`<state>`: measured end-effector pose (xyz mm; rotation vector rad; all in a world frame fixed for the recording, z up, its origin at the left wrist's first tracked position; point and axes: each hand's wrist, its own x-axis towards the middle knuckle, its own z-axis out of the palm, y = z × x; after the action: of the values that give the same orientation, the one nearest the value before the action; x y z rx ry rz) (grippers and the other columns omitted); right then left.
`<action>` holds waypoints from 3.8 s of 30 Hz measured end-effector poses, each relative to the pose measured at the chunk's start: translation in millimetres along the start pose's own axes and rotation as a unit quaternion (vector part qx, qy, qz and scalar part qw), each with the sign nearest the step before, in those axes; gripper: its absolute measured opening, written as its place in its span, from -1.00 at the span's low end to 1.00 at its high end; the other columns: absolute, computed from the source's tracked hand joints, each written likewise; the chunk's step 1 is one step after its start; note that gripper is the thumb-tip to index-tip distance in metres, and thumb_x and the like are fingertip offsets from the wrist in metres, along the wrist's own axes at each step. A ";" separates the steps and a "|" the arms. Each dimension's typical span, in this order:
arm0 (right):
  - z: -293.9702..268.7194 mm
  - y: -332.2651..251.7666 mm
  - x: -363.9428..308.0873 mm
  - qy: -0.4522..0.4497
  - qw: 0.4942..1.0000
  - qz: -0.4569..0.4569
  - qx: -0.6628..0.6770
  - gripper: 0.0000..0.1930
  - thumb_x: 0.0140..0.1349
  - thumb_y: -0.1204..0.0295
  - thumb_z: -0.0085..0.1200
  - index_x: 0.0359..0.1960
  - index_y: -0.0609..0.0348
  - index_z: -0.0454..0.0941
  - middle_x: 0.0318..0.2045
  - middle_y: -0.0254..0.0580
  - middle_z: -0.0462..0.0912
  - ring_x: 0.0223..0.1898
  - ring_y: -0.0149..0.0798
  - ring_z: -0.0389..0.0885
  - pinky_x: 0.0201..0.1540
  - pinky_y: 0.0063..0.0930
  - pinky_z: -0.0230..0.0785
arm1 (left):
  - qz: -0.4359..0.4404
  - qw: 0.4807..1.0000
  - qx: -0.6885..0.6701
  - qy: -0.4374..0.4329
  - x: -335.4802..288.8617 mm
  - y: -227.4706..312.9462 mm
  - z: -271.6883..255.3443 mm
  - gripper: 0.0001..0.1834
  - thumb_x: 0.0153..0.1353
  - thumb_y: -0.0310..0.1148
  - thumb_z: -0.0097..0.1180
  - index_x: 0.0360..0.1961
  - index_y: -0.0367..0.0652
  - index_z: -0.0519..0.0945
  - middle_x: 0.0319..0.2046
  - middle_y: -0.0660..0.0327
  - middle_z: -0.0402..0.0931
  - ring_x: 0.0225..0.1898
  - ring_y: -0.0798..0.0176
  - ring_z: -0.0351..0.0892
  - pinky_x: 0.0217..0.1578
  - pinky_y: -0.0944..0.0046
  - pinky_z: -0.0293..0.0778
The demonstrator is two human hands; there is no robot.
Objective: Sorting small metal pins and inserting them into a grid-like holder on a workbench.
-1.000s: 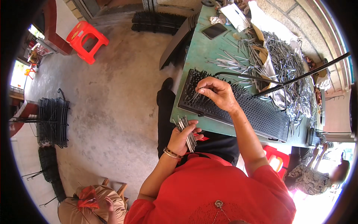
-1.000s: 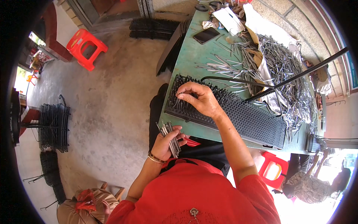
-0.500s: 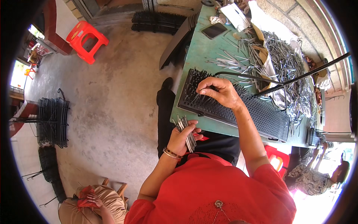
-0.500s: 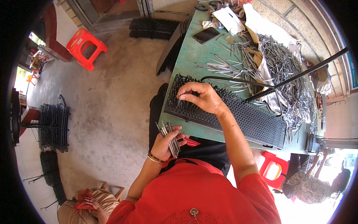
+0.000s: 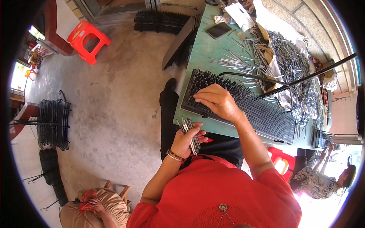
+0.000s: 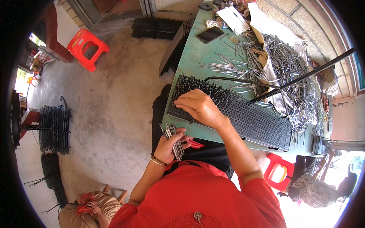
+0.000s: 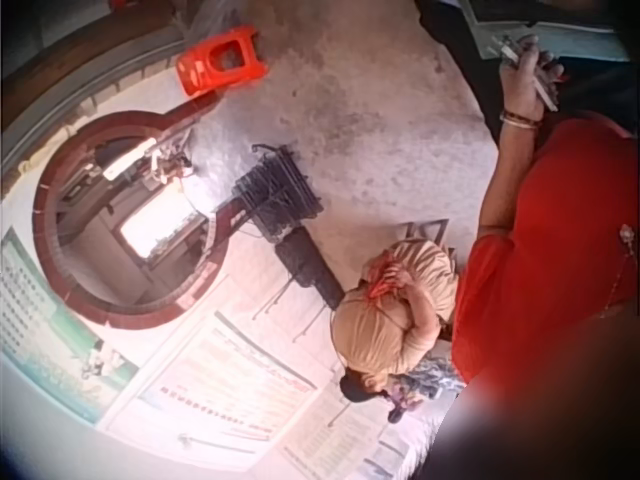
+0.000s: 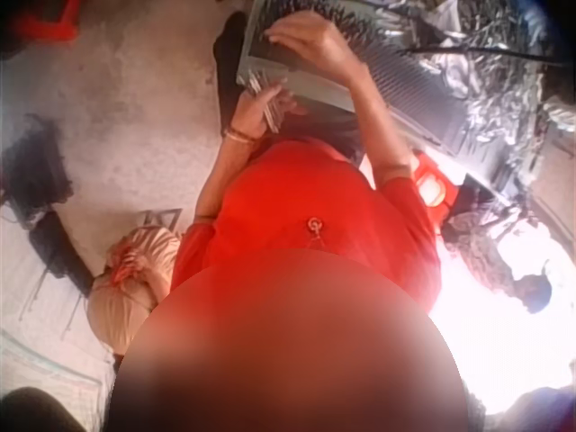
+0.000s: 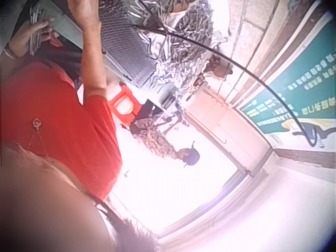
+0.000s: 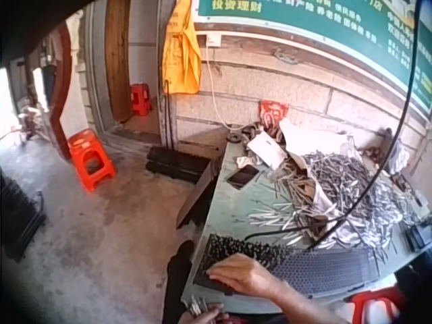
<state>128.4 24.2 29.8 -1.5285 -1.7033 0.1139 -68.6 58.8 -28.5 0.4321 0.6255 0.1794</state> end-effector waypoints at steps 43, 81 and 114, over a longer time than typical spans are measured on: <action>-2.2 -19.6 -8.9 0.035 0.991 0.048 -0.117 -0.77 0.06 0.55 0.16 -0.20 0.27 0.58 -0.28 -0.09 0.55 -0.27 -0.07 0.52 -0.21 -0.29 0.37 | -0.038 0.996 0.071 -0.042 -5.6 2.9 16.1 -0.72 0.25 -0.45 0.01 -0.03 -0.32 0.49 -0.39 0.23 0.47 -0.34 0.35 0.53 -0.26 0.20 0.63; -6.3 -32.4 -23.9 0.260 0.919 0.296 0.005 -0.86 0.16 0.50 0.17 -0.29 0.32 0.62 -0.45 -0.15 0.66 -0.45 -0.42 0.61 -0.37 -0.56 0.43 | -0.042 0.995 0.079 -0.039 5.4 -6.3 22.1 -0.72 0.26 -0.45 0.03 -0.02 -0.32 0.47 -0.32 0.13 0.56 -0.25 0.24 0.61 -0.25 0.18 0.64; 14.2 -26.8 -39.9 0.172 0.959 0.138 -0.180 -0.85 0.04 0.51 0.23 -0.33 0.27 0.61 -0.42 -0.16 0.58 -0.44 -0.12 0.57 -0.39 -0.34 0.43 | -0.028 0.998 0.051 -0.038 7.0 -10.0 14.4 -0.70 0.22 -0.51 0.07 -0.01 -0.30 0.48 -0.27 0.18 0.52 -0.26 0.30 0.55 -0.19 0.13 0.63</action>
<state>95.4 -10.7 15.6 -1.9207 -1.2737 -0.3186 -54.0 47.0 -26.2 0.5178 0.5721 0.0765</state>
